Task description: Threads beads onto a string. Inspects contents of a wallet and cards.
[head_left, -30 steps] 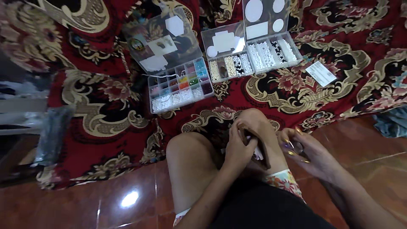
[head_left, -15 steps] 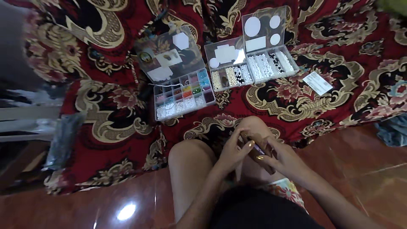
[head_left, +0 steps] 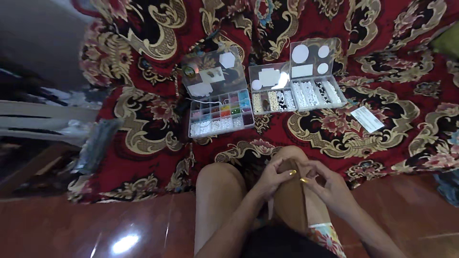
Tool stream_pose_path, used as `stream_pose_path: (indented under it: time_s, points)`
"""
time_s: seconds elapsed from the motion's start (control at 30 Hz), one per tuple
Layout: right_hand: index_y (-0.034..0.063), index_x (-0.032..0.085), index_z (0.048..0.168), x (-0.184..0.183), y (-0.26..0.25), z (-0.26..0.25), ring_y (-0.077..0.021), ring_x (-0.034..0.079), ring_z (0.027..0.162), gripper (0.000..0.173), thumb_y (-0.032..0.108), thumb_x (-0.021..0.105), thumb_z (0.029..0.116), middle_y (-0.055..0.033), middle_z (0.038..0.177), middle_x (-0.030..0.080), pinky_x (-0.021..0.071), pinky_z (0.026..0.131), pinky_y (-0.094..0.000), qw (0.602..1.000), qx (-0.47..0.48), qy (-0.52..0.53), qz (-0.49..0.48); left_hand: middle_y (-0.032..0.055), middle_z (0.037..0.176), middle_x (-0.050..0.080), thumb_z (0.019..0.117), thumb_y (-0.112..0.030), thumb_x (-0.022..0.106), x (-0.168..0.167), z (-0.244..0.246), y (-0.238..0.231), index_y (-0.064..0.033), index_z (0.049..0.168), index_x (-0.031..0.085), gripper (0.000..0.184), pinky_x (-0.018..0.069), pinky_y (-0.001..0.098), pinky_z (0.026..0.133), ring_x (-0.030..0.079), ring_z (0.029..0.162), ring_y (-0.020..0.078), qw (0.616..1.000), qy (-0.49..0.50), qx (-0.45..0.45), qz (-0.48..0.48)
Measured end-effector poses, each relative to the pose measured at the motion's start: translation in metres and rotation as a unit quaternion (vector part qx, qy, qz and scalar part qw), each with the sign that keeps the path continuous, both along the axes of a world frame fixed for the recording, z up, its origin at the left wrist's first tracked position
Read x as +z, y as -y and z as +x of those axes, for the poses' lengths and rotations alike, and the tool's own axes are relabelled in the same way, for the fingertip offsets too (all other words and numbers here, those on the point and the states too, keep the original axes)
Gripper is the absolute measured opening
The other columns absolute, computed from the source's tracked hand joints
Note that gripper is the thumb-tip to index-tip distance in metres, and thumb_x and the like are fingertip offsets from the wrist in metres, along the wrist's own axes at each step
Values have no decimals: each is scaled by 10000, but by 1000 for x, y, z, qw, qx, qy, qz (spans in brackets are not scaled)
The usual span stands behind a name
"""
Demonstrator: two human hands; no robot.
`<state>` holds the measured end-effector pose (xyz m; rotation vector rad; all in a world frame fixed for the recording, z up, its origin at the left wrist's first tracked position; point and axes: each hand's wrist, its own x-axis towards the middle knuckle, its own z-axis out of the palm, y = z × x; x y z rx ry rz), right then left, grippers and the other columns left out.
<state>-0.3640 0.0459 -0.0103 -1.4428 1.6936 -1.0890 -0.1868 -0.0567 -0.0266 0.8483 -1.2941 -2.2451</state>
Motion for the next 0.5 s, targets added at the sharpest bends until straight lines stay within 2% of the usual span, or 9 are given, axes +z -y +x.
stream_pose_path:
  time_s: [0.03,0.1,0.2,0.27,0.3,0.33,0.37,0.43,0.5]
  points:
    - [65,657,1327,0,4,1,-51,653,741,465,334,651,948,-25,970,730,551,646,-223,1000,11,-3,-11,6,1038,694,961,-53,590,3,1,-3,25,1270,534,324,591,275,855,693,899,59,1000,9,-14,13]
    - [71,664,1353,-2,10,5,-48,690,875,417,266,590,992,-57,1161,739,577,757,-219,999,33,-2,-34,-10,1005,682,1017,-90,525,5,4,-9,8,1248,545,252,584,260,838,681,875,41,999,31,-33,24]
    - [57,731,1237,-3,13,11,-18,692,881,334,226,582,991,-42,1088,760,567,786,-182,999,14,0,-52,-46,942,670,1080,-147,407,9,12,-15,-27,1232,576,257,577,229,780,664,816,11,996,68,-39,44]
    - [51,675,1329,3,14,11,-43,656,830,396,239,583,992,-45,1016,724,555,762,-213,999,33,24,4,-69,894,678,1098,-186,381,11,17,-19,-67,1182,605,267,578,217,745,665,781,1,994,76,-51,52]
    - [58,658,1353,7,13,10,-59,659,872,403,240,578,1003,-51,1054,720,555,804,-242,996,51,54,43,-75,888,678,1100,-202,375,11,19,-21,-79,1174,609,275,577,216,741,664,777,0,994,76,-60,54]
    - [64,678,1317,9,13,10,-55,674,939,372,241,580,1004,-43,1119,730,558,855,-248,992,62,89,69,-76,886,677,1105,-215,368,12,21,-23,-86,1176,609,283,577,215,737,663,776,0,993,78,-64,58]
    - [73,712,1241,11,12,10,-43,680,959,322,239,604,987,-14,1113,733,564,861,-237,988,56,119,83,-74,885,681,1108,-229,361,14,21,-25,-91,1185,612,297,579,216,734,667,775,2,992,83,-63,66]
    - [85,725,1044,13,11,12,-27,677,890,185,199,688,903,32,984,722,570,777,-205,983,8,161,89,-54,889,694,1116,-262,346,16,22,-29,-95,1197,613,324,588,234,736,680,782,24,990,92,-50,92]
    - [88,727,902,13,8,15,3,644,759,81,152,737,853,56,862,713,534,677,-173,986,-40,143,72,-16,908,702,1121,-290,338,14,22,-36,-85,1203,604,346,595,262,748,692,804,60,988,88,-22,127]
